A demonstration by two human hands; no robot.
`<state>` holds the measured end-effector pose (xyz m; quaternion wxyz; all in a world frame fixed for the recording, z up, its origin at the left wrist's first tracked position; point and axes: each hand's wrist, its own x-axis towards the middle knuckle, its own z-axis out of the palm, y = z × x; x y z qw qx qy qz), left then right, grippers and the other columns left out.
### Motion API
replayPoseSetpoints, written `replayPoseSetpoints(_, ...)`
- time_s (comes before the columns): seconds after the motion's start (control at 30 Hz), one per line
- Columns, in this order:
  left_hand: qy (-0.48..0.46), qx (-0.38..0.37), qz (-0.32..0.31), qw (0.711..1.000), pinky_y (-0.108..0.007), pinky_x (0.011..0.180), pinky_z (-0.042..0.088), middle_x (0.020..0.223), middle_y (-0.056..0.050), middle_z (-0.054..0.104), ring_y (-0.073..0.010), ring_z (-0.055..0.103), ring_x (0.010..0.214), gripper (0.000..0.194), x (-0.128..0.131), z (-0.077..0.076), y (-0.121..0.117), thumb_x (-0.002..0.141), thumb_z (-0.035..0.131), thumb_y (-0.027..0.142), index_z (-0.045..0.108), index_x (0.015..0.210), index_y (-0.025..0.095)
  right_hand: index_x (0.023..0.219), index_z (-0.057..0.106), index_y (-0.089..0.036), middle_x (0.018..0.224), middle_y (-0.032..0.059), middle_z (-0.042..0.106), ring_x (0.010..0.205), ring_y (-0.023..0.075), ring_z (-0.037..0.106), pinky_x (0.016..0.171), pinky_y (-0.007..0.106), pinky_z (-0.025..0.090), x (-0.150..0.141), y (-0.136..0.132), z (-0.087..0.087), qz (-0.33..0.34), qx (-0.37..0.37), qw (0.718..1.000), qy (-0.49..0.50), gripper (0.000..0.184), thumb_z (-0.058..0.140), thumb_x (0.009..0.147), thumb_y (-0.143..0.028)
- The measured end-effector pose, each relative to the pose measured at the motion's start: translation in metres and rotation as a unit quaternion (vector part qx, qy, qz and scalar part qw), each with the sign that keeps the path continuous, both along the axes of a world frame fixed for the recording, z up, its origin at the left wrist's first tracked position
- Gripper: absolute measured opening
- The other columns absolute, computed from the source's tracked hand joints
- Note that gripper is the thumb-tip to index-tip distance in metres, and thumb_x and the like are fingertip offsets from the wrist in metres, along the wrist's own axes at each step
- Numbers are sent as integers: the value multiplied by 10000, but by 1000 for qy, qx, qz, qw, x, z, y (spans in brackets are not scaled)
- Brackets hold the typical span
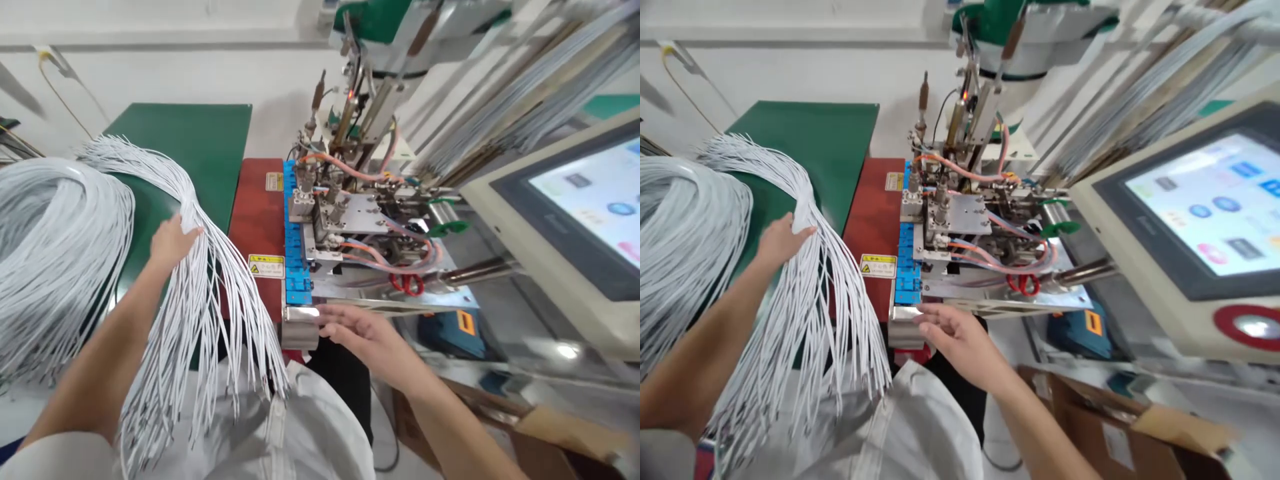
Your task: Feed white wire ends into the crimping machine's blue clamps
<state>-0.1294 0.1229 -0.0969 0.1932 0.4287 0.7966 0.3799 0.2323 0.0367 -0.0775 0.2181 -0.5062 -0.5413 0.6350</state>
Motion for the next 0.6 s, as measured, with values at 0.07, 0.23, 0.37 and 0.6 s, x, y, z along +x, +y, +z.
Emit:
replayPoseSetpoints(0.07, 174, 44, -56, 982, -518, 1024, 200, 1330, -183, 409, -383, 278, 1261, 570, 21, 10, -15, 680, 667, 325, 514, 1185, 109, 1004, 632, -169, 934, 104, 696, 785, 193, 653, 773, 361, 515, 10, -3, -3, -8, -21, 1000, -1, 432, 665, 671, -442)
replayPoseSetpoints(0.23, 165, 45, -549, 818, -359, 998, 319, 1065, -33, 634, -218, 513, 1079, 212, 97, 26, -80, 853, 481, 257, 662, 962, 240, 984, 648, -182, 921, 92, 702, 787, 183, 655, 781, 348, 516, 21, -11, -12, -22, -40, 999, 6, 399, 667, 671, -429)
replayPoseSetpoints(0.37, 129, -27, -703, 699, -292, 902, 385, 972, -47, 633, -192, 524, 989, 144, 123, 26, -114, 840, 524, 241, 660, 874, 207, 973, 644, -176, 925, 93, 703, 786, 183, 657, 763, 345, 524, 24, -12, -16, -28, -56, 998, 24, 385, 664, 677, -422)
replayPoseSetpoints(0.6, 209, 1, -708, 675, -368, 946, 321, 836, -30, 616, -174, 509, 883, 175, 127, 11, -110, 827, 540, 181, 604, 665, 174, 972, 638, -167, 910, 91, 703, 757, 173, 658, 743, 341, 524, 28, -11, -20, -41, -73, 996, 37, 397, 653, 682, -438)
